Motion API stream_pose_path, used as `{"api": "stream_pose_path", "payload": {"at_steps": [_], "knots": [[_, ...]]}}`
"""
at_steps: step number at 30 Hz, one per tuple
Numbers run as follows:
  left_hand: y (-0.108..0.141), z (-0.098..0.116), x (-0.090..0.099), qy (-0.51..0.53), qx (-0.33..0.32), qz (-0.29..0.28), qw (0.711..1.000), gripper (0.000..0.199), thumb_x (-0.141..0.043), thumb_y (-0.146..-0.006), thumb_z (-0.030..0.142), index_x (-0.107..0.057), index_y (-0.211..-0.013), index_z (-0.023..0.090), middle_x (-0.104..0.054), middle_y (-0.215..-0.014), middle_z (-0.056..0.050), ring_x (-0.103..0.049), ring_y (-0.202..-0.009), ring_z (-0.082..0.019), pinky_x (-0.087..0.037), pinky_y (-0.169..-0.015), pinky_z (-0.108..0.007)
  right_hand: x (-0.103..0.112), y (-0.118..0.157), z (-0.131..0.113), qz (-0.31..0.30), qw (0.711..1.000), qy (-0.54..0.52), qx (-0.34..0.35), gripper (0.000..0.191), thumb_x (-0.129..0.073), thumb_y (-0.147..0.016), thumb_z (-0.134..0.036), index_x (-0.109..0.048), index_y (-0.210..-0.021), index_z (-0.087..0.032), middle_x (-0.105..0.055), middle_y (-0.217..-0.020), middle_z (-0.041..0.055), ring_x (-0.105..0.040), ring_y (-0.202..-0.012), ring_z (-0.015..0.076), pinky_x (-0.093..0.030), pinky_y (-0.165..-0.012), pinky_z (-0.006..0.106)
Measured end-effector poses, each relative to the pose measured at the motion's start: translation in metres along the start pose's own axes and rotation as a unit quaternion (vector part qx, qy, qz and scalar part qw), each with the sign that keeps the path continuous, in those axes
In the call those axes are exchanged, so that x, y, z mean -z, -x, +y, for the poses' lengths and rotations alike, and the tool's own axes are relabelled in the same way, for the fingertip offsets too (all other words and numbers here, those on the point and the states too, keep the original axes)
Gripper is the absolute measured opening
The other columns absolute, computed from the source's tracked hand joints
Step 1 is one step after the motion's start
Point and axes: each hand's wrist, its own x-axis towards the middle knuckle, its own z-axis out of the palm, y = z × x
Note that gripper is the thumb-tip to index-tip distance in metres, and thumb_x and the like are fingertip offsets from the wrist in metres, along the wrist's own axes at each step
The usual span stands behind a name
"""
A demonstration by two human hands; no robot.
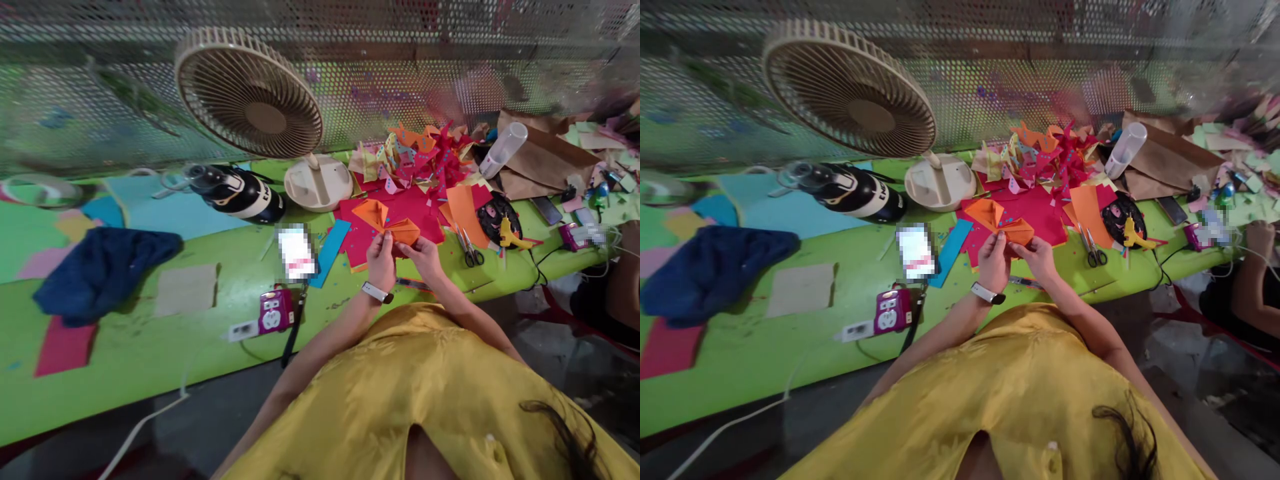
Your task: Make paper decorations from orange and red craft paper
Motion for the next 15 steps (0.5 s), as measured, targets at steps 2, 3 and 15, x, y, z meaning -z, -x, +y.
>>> {"api": "stream_pose_path", "payload": {"at_steps": [2,3,15], "knots": [[0.002,0.000,-0.003,0.019,-0.001,0.004,1.000,0.030,-0.077,-0.075,0.049,-0.065,-0.078,0.023,-0.071,-0.073,-0.002,-0.067,-0.069,-0.017,-0.052,-0.066,-0.031,0.003,0.000,0.001,0.006,1.000,-0.005,-0.004,0.045,-0.087,-0.053,-0.049,-0.070,-0.082,-0.018,-0.074,-0.075,0.0023,-0.068,-0.071,0.0190,-0.057,-0.072,0.033],[0.002,0.000,-0.004,0.027,-0.003,0.008,1.000,0.031,-0.078,-0.073,0.048,-0.065,-0.077,0.021,-0.071,-0.071,-0.002,-0.067,-0.066,-0.017,-0.053,-0.065,-0.032,0.004,0.000,0.002,0.012,1.000,-0.011,-0.003,0.044,-0.087,-0.053,-0.048,-0.070,-0.081,-0.018,-0.074,-0.074,0.0021,-0.068,-0.070,0.0183,-0.056,-0.071,0.033],[0.002,-0.006,0.006,0.027,0.052,-0.015,0.998,0.024,-0.077,-0.077,0.044,-0.067,-0.084,0.022,-0.075,-0.080,-0.004,-0.071,-0.073,-0.020,-0.054,-0.068,-0.034,0.014,0.006,0.016,0.060,0.996,-0.067,-0.017,0.047,-0.075,-0.063,-0.065,-0.067,-0.067,-0.019,-0.068,-0.062,0.0019,-0.063,-0.059,0.0182,-0.056,-0.063,0.034]]}}
